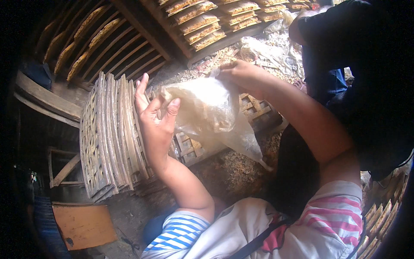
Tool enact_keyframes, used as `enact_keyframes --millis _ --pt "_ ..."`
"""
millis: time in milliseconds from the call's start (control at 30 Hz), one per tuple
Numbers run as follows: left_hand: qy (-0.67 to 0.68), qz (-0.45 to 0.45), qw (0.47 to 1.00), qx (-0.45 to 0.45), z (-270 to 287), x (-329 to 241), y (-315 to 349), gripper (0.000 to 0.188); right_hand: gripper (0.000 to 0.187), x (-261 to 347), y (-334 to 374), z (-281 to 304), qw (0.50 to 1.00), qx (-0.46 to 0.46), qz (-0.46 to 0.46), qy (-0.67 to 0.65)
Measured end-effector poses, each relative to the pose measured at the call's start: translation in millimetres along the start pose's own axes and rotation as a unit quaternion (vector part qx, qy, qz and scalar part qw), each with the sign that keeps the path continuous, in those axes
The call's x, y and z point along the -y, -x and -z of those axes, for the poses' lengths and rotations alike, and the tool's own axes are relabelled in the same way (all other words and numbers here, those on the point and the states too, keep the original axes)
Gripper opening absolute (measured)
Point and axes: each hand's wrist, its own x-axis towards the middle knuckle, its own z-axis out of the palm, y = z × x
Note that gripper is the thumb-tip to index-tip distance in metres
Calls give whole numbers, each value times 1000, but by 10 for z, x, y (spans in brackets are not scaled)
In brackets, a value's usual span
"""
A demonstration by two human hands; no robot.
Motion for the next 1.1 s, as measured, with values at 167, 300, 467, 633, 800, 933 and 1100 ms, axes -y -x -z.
enact_keyframes --millis 167,300,467,633,800,933,1100 --pt "175 183 967 19 142 -71 72 24 54 138 84 -167 862 75 -6 501" --pt "252 303 918 -39 121 -144 73 31 63 3 216 -236 859 -64 233 452" --pt "293 316 893 -127 80 -160 69 36 62 212 553 -356 698 -76 577 416" --pt "331 315 880 -128 180 -234 74 37 55 238 649 -448 615 -111 623 470" --pt "358 282 889 -44 464 -331 205 27 22 337 706 -244 858 -11 470 208" --pt "360 112 886 269 984 -229 294 32 21 512 894 -249 946 41 321 5" --pt "319 73 924 196 1036 -502 305 98 25 514 970 -289 958 72 278 8"
